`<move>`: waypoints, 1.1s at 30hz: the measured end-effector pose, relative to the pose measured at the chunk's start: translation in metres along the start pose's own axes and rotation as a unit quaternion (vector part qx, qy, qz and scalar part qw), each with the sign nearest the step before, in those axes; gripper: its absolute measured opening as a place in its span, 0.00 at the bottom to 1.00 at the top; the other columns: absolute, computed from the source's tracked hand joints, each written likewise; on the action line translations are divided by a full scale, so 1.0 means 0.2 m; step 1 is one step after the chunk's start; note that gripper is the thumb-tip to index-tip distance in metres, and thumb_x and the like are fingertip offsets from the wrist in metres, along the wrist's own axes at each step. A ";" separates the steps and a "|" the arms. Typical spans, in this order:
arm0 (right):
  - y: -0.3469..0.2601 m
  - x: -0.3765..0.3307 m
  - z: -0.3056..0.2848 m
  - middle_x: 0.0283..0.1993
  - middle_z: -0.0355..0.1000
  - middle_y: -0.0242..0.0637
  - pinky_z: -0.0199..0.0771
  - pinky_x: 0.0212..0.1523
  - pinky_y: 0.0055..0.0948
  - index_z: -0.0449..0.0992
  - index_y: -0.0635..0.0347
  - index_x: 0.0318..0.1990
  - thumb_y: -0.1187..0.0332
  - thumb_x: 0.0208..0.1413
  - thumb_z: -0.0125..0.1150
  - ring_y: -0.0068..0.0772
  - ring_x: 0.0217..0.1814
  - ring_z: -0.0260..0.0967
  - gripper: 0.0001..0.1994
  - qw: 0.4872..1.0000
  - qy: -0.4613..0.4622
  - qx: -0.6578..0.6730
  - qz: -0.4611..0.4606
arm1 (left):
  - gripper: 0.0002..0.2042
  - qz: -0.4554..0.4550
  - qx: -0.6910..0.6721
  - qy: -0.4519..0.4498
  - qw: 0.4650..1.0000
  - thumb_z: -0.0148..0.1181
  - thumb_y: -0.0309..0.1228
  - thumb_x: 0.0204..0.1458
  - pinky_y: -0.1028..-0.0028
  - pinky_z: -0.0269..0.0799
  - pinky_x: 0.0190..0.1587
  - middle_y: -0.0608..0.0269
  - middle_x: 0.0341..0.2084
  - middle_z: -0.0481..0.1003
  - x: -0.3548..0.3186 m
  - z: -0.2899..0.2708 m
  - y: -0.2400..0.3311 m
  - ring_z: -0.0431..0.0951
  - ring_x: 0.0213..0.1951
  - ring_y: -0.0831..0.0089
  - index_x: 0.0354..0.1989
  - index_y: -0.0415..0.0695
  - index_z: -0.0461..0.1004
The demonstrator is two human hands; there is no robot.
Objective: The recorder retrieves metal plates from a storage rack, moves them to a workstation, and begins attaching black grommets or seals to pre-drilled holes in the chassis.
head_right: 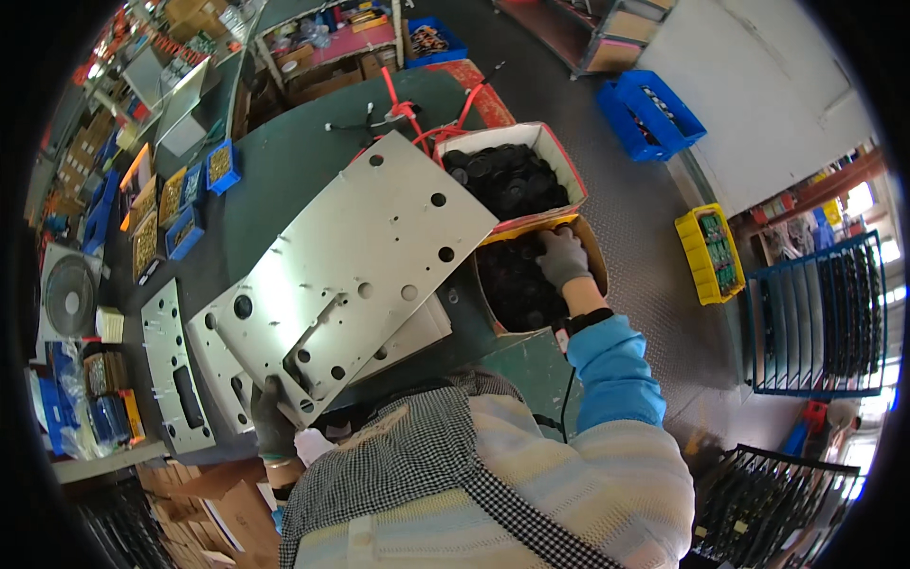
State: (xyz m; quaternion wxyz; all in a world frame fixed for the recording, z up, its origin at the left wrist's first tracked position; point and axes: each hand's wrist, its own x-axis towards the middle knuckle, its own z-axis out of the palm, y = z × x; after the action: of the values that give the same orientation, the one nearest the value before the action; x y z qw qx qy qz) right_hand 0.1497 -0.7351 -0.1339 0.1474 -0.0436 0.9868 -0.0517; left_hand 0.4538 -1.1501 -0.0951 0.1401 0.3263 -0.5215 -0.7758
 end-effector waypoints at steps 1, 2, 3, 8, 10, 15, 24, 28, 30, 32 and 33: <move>-0.02 -0.02 -0.01 0.57 0.61 0.44 0.66 0.55 0.45 0.69 0.48 0.54 0.65 0.49 0.60 0.50 0.60 0.59 0.22 1.000 0.017 -0.014 0.011 | 0.21 0.001 -0.009 -0.016 1.000 0.54 0.35 0.54 0.69 0.74 0.42 0.56 0.38 0.74 0.00 0.00 0.01 0.76 0.37 0.67 0.52 0.35 0.64; -0.02 0.00 0.00 0.57 0.61 0.44 0.66 0.55 0.45 0.69 0.48 0.54 0.65 0.49 0.60 0.50 0.60 0.59 0.22 1.000 0.014 -0.015 0.002 | 0.21 -0.002 0.002 -0.018 1.000 0.53 0.36 0.55 0.69 0.73 0.43 0.56 0.39 0.73 0.01 -0.04 -0.01 0.76 0.38 0.66 0.53 0.35 0.63; 0.03 0.04 0.02 0.55 0.63 0.45 0.67 0.54 0.44 0.70 0.49 0.52 0.65 0.49 0.60 0.50 0.57 0.62 0.20 1.000 0.011 -0.010 -0.016 | 0.21 -0.008 0.005 -0.020 1.000 0.53 0.36 0.55 0.68 0.73 0.44 0.55 0.40 0.73 0.00 -0.01 0.01 0.76 0.39 0.66 0.53 0.35 0.63; 0.12 0.15 0.04 0.47 0.71 0.47 0.68 0.50 0.42 0.77 0.55 0.41 0.65 0.49 0.57 0.49 0.50 0.68 0.12 0.990 0.104 0.008 -0.090 | 0.22 -0.027 -0.046 -0.045 0.998 0.53 0.35 0.55 0.65 0.72 0.49 0.54 0.44 0.73 0.01 -0.04 0.01 0.74 0.44 0.64 0.55 0.34 0.62; 0.16 0.19 0.02 0.44 0.73 0.45 0.69 0.49 0.41 0.78 0.57 0.41 0.67 0.48 0.57 0.49 0.48 0.69 0.12 0.994 -0.013 -0.066 -0.082 | 0.22 -0.052 -0.054 -0.033 0.997 0.54 0.34 0.55 0.65 0.74 0.48 0.53 0.44 0.73 0.04 -0.11 -0.03 0.75 0.44 0.63 0.55 0.34 0.62; 0.17 0.20 -0.11 0.38 0.74 0.44 0.72 0.41 0.36 0.77 0.63 0.40 0.71 0.47 0.58 0.42 0.40 0.73 0.12 0.954 0.182 0.180 -0.157 | 0.24 -0.060 -0.075 -0.038 0.995 0.52 0.33 0.54 0.68 0.74 0.47 0.52 0.43 0.72 0.02 -0.02 0.04 0.75 0.43 0.64 0.56 0.32 0.60; -1.15 0.08 -0.21 0.47 0.68 0.41 0.71 0.45 0.40 0.74 0.58 0.40 0.67 0.49 0.56 0.45 0.49 0.67 0.11 0.823 0.211 0.110 -0.515 | 0.24 -0.060 -0.095 -0.015 0.994 0.52 0.32 0.55 0.71 0.73 0.46 0.54 0.43 0.72 0.03 -0.03 0.01 0.75 0.43 0.67 0.57 0.32 0.59; -1.33 0.02 -0.25 0.49 0.68 0.39 0.69 0.49 0.42 0.73 0.57 0.42 0.65 0.48 0.58 0.44 0.50 0.66 0.13 0.850 0.136 -0.003 -0.509 | 0.21 -0.035 -0.079 0.032 0.996 0.49 0.30 0.56 0.73 0.71 0.47 0.55 0.44 0.72 -0.01 0.02 0.06 0.75 0.43 0.69 0.56 0.31 0.61; -1.31 -0.02 -0.32 0.50 0.67 0.38 0.69 0.50 0.41 0.72 0.57 0.43 0.64 0.48 0.58 0.44 0.50 0.66 0.14 0.852 0.098 -0.034 -0.513 | 0.21 -0.027 -0.038 0.024 0.999 0.49 0.31 0.56 0.74 0.71 0.46 0.55 0.43 0.73 -0.02 0.02 0.06 0.74 0.42 0.70 0.56 0.31 0.61; -1.26 0.01 -0.39 0.52 0.67 0.38 0.70 0.48 0.39 0.72 0.57 0.46 0.63 0.48 0.58 0.44 0.50 0.66 0.17 0.818 0.030 0.022 -0.574 | 0.24 -0.015 -0.044 0.026 0.999 0.49 0.31 0.55 0.72 0.72 0.46 0.52 0.44 0.72 -0.01 -0.01 0.01 0.75 0.42 0.68 0.57 0.29 0.60; -1.26 0.04 -0.42 0.51 0.68 0.38 0.69 0.47 0.38 0.73 0.57 0.46 0.63 0.49 0.57 0.43 0.51 0.67 0.16 0.806 -0.029 0.086 -0.585 | 0.24 -0.015 -0.037 0.024 0.999 0.49 0.31 0.55 0.72 0.72 0.46 0.51 0.44 0.72 0.00 -0.02 0.00 0.76 0.42 0.68 0.57 0.29 0.60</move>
State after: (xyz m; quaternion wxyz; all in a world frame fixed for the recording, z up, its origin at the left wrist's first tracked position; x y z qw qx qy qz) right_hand 0.1345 -0.9785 -0.0269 0.1206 -0.6009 0.7615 -0.2111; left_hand 0.4573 -1.1530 -0.0957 0.1533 0.3474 -0.4837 -0.7885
